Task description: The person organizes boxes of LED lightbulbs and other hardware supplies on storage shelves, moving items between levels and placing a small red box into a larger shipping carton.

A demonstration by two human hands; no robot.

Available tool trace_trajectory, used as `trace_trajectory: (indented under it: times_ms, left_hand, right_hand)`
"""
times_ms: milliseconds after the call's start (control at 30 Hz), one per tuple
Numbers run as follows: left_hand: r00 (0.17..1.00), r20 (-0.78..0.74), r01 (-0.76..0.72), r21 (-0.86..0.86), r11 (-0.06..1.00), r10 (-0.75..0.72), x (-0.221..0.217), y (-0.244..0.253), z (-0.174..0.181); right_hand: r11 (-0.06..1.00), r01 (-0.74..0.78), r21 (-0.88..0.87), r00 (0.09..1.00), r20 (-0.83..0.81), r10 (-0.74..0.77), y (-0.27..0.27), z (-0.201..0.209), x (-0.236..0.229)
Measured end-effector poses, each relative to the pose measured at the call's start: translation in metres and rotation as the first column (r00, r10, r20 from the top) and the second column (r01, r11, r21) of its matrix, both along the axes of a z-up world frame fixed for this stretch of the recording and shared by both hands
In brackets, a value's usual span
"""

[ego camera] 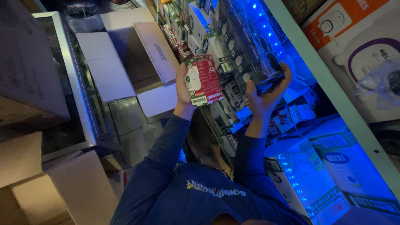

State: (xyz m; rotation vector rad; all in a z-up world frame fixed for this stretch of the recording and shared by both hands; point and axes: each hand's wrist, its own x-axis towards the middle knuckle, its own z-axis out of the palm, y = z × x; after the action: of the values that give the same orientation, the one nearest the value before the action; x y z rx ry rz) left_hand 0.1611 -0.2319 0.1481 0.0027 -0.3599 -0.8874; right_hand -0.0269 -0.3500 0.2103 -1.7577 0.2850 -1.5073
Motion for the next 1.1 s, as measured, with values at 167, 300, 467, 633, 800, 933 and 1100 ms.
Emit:
trace_trajectory:
  times_ms: [167,300,467,633,800,933,1100]
  left_hand:
    - [1.0,-0.019,0.013,0.019,1.0,-0.013,-0.001,-0.004,-0.005]
    - [1.0,0.005,-0.009,0.036,0.999,0.008,-0.001,-0.008,-0.01]
    - [1.0,-0.024,-0.001,0.034,0.999,0.002,0.0,-0.012,-0.013]
    - [1.0,-0.018,-0.021,0.04,0.999,0.022,0.0,-0.012,-0.019]
    - [1.0,-0.014,-0.019,0.039,0.999,0.019,-0.001,-0.012,-0.022]
    - [1.0,-0.02,0.01,0.052,0.999,-0.009,-0.002,-0.01,-0.02]
    - [1.0,-0.018,0.018,0.029,0.999,-0.017,-0.004,-0.008,-0.022]
  right_hand:
    - [0.999,0.039,-0.037,0.998,-0.037,-0.04,-0.002,0.002,-0.003]
    - [0.998,0.056,-0.008,0.997,-0.061,-0.057,0.003,0.008,-0.008]
    - [0.995,0.096,0.016,0.992,-0.089,-0.094,0.006,0.007,-0.009]
    - [0.98,0.189,-0.06,0.974,-0.115,-0.195,0.011,-0.005,-0.008]
    - [0.937,0.312,-0.159,0.925,-0.172,-0.338,0.015,-0.002,-0.008]
    - [0.931,0.325,-0.165,0.913,-0.201,-0.354,0.02,0.002,-0.008]
    - [0.928,0.317,-0.195,0.914,-0.198,-0.354,0.02,0.004,-0.01]
